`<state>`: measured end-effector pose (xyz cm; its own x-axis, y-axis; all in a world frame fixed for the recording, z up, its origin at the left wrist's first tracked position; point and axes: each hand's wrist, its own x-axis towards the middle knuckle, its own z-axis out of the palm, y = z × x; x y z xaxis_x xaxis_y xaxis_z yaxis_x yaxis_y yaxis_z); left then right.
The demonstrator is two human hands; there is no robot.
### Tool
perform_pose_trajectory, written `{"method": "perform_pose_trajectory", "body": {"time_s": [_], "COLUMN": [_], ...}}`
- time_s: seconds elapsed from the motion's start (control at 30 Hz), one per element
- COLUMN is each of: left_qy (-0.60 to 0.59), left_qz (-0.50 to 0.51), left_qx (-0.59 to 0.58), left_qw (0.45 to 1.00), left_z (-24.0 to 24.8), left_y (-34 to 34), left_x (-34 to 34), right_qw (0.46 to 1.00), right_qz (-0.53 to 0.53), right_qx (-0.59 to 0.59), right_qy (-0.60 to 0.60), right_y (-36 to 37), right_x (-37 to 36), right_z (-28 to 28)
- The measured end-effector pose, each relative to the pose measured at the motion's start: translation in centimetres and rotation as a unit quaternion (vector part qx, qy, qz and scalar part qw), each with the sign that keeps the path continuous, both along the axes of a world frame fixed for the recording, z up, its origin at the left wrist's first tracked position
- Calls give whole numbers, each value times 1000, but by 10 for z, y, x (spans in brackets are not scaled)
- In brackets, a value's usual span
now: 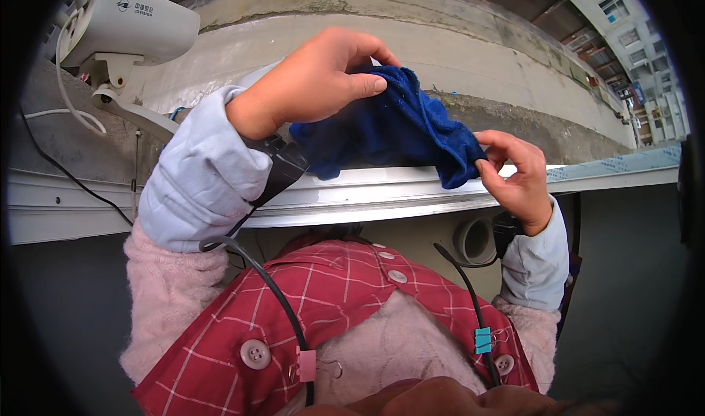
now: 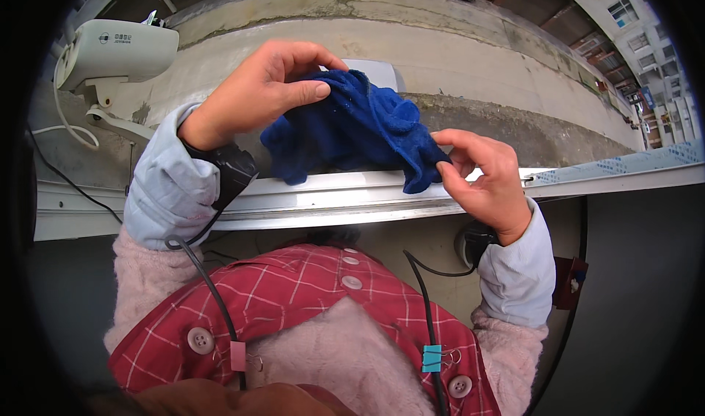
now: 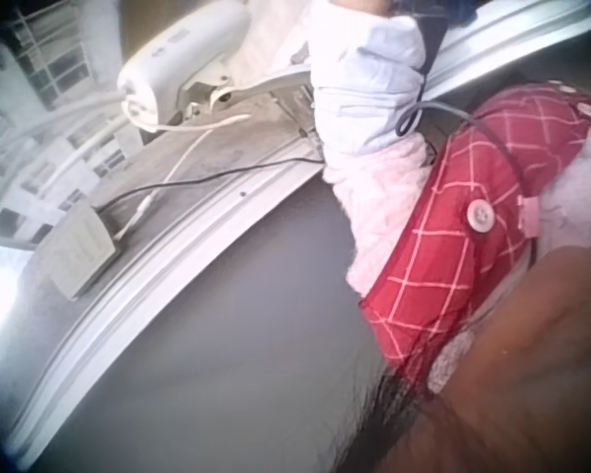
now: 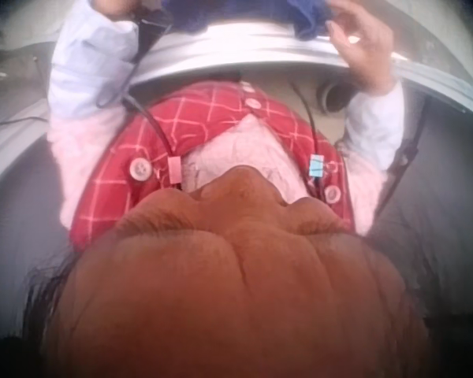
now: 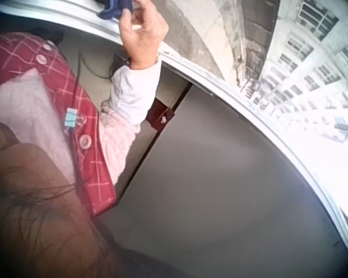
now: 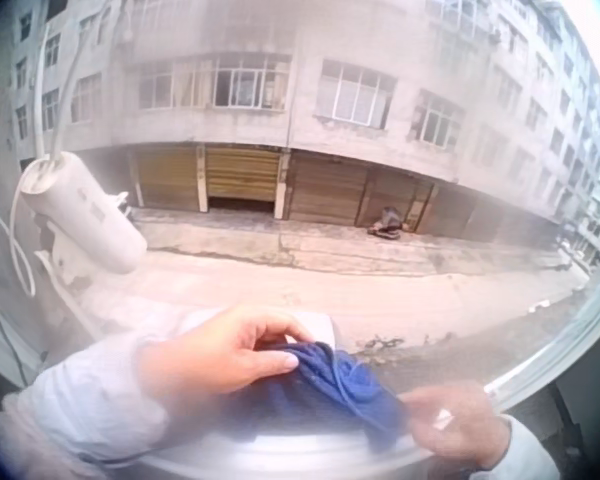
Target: The person wipes a white window frame with a blue cloth, repeatedly folding and repositioning the cloth while cleaning different sections of the frame. The person also adjusts the cloth and briefly touches the camera mount area.
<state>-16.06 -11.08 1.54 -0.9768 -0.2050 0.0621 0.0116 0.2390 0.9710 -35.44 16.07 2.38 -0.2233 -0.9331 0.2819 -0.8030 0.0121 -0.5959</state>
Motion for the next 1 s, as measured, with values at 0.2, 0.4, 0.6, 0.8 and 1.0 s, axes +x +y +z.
{"method": "perform_pose_trajectory", "body": {"time_s": [0.2, 0.4, 0.6, 0.8, 1.0], "left_qy": [-114, -109, -92, -88, -76], "left_qz": [-37, -21, -24, -23, -7], "left_qx": [-139, -126, -133, -169, -193], "left_qw": [983, 986, 987, 981, 978], "left_z": [-12, -32, -41, -44, -45], "left_y": [4, -3, -4, -2, 2], "left_x": [15, 9, 8, 3, 2], "right_qw": [965, 938, 940, 926, 946], "right_qz": [172, 174, 88, 83, 110], "right_qx": [115, 220, 217, 275, 228], "right_qy": [162, 206, 247, 247, 202], "right_y": [-27, -48, -55, -69, -73], "right_x": [25, 37, 59, 62, 64], "right_z": [-13, -16, -29, -35, -39]}}
